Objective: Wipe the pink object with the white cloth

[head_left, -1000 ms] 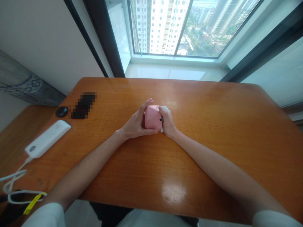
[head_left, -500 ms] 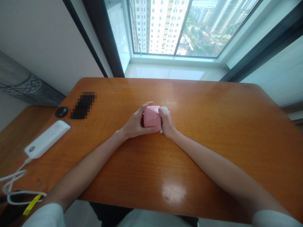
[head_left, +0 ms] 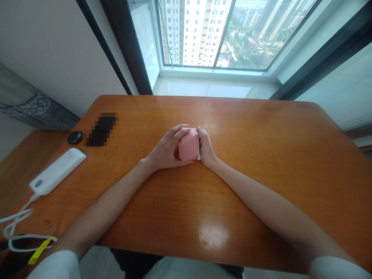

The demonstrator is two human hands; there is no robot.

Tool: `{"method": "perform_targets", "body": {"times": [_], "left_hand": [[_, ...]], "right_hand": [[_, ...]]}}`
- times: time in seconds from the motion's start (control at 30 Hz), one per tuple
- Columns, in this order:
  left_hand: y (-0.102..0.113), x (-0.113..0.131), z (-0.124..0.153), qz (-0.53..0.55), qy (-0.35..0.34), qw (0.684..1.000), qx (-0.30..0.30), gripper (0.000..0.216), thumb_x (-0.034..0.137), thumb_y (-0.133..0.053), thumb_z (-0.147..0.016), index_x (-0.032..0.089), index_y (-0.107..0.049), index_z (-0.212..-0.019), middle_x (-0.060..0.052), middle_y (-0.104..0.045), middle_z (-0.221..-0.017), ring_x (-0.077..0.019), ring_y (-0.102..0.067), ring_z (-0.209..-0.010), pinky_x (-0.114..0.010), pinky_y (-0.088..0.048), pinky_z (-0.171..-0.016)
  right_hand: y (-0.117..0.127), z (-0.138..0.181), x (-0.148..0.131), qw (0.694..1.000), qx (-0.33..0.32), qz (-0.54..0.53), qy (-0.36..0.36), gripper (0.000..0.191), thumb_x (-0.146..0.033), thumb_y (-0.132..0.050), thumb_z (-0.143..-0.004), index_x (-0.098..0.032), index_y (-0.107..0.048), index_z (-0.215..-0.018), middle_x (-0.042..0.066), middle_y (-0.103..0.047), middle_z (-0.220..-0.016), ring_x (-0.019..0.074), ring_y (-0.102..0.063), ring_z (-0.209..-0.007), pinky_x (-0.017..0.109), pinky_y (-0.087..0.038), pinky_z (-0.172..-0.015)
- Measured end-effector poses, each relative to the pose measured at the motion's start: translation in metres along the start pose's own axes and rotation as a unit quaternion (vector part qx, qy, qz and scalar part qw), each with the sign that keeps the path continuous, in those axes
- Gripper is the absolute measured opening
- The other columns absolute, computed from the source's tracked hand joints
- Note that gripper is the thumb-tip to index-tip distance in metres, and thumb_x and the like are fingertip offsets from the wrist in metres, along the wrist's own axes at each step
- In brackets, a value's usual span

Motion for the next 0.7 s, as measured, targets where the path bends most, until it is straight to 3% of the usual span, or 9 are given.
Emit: {"method": "perform_targets", "body": {"times": [0.17,0.3,0.37,0.47,0.57,0.63,0.7], "left_hand": [[0.005,0.001,-0.003,0.060,0.035,0.998,0.011,0.130,0.073,-0.111,-0.077,0.031,-0.047,-0.182,-0.020,-0.066,-0.172,-0.0455,-0.073,-0.154,-0.063,-0.064,-0.130],[-0.004,-0.011,0.002,0.145,0.136,0.980,-0.025,0.120,0.078,-0.100,-0.089,0.027,-0.047,-0.183,-0.017,-0.080,-0.151,-0.0371,-0.085,-0.121,-0.052,-0.073,-0.104],[-0.008,-0.016,0.005,0.155,0.159,0.974,-0.037,0.121,0.080,-0.096,-0.092,0.029,-0.042,-0.187,-0.016,-0.081,-0.147,-0.0363,-0.085,-0.117,-0.052,-0.073,-0.103],[-0.007,-0.018,0.006,0.108,0.127,0.986,-0.021,0.140,0.086,-0.101,-0.083,0.034,-0.031,-0.193,-0.022,-0.068,-0.172,-0.0453,-0.078,-0.143,-0.064,-0.068,-0.120],[-0.005,-0.013,0.005,0.036,0.063,0.997,-0.018,0.153,0.091,-0.106,-0.072,0.037,-0.030,-0.193,-0.025,-0.044,-0.194,-0.0538,-0.055,-0.174,-0.075,-0.053,-0.138],[-0.004,-0.009,0.003,-0.003,0.037,0.999,-0.027,0.143,0.085,-0.106,-0.078,0.038,-0.032,-0.191,-0.024,-0.042,-0.195,-0.0526,-0.048,-0.179,-0.076,-0.050,-0.142],[-0.002,-0.004,0.001,-0.018,0.024,0.999,-0.024,0.130,0.075,-0.105,-0.087,0.037,-0.033,-0.189,-0.022,-0.047,-0.192,-0.0492,-0.053,-0.176,-0.072,-0.053,-0.141]], "right_hand": [[0.000,0.007,-0.005,0.999,0.004,0.031,0.021,0.075,-0.098,-0.066,-0.098,-0.026,-0.060,-0.078,0.000,-0.054,-0.072,0.0171,-0.047,-0.067,0.033,-0.039,-0.060],[-0.005,0.011,-0.007,0.999,-0.008,0.039,-0.008,0.077,-0.101,-0.067,-0.093,-0.027,-0.059,-0.074,-0.002,-0.050,-0.063,0.0146,-0.043,-0.056,0.031,-0.034,-0.051],[-0.007,0.012,-0.010,0.999,-0.010,0.031,-0.018,0.077,-0.102,-0.068,-0.092,-0.027,-0.059,-0.074,-0.003,-0.050,-0.061,0.0138,-0.043,-0.053,0.030,-0.034,-0.049],[-0.007,0.010,-0.010,0.999,-0.011,0.024,-0.027,0.078,-0.103,-0.068,-0.091,-0.027,-0.062,-0.076,-0.003,-0.051,-0.060,0.0144,-0.045,-0.053,0.030,-0.034,-0.049],[-0.004,0.004,-0.007,1.000,-0.004,0.004,-0.021,0.077,-0.101,-0.065,-0.095,-0.027,-0.059,-0.074,-0.003,-0.051,-0.063,0.0152,-0.046,-0.058,0.031,-0.039,-0.055],[-0.001,0.000,-0.004,1.000,0.011,-0.006,-0.010,0.077,-0.099,-0.065,-0.097,-0.027,-0.055,-0.073,-0.002,-0.051,-0.067,0.0155,-0.046,-0.063,0.032,-0.041,-0.060],[0.001,-0.002,-0.002,1.000,0.020,-0.004,-0.004,0.076,-0.098,-0.065,-0.098,-0.028,-0.052,-0.072,-0.002,-0.050,-0.070,0.0159,-0.044,-0.066,0.032,-0.041,-0.062]]}}
Point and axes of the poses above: each hand's wrist, its own z-axis away from the middle knuckle, its own y-axis out of the back of the hand, x = y × z, the point moved 6 cm from there along -z, towards the middle knuckle
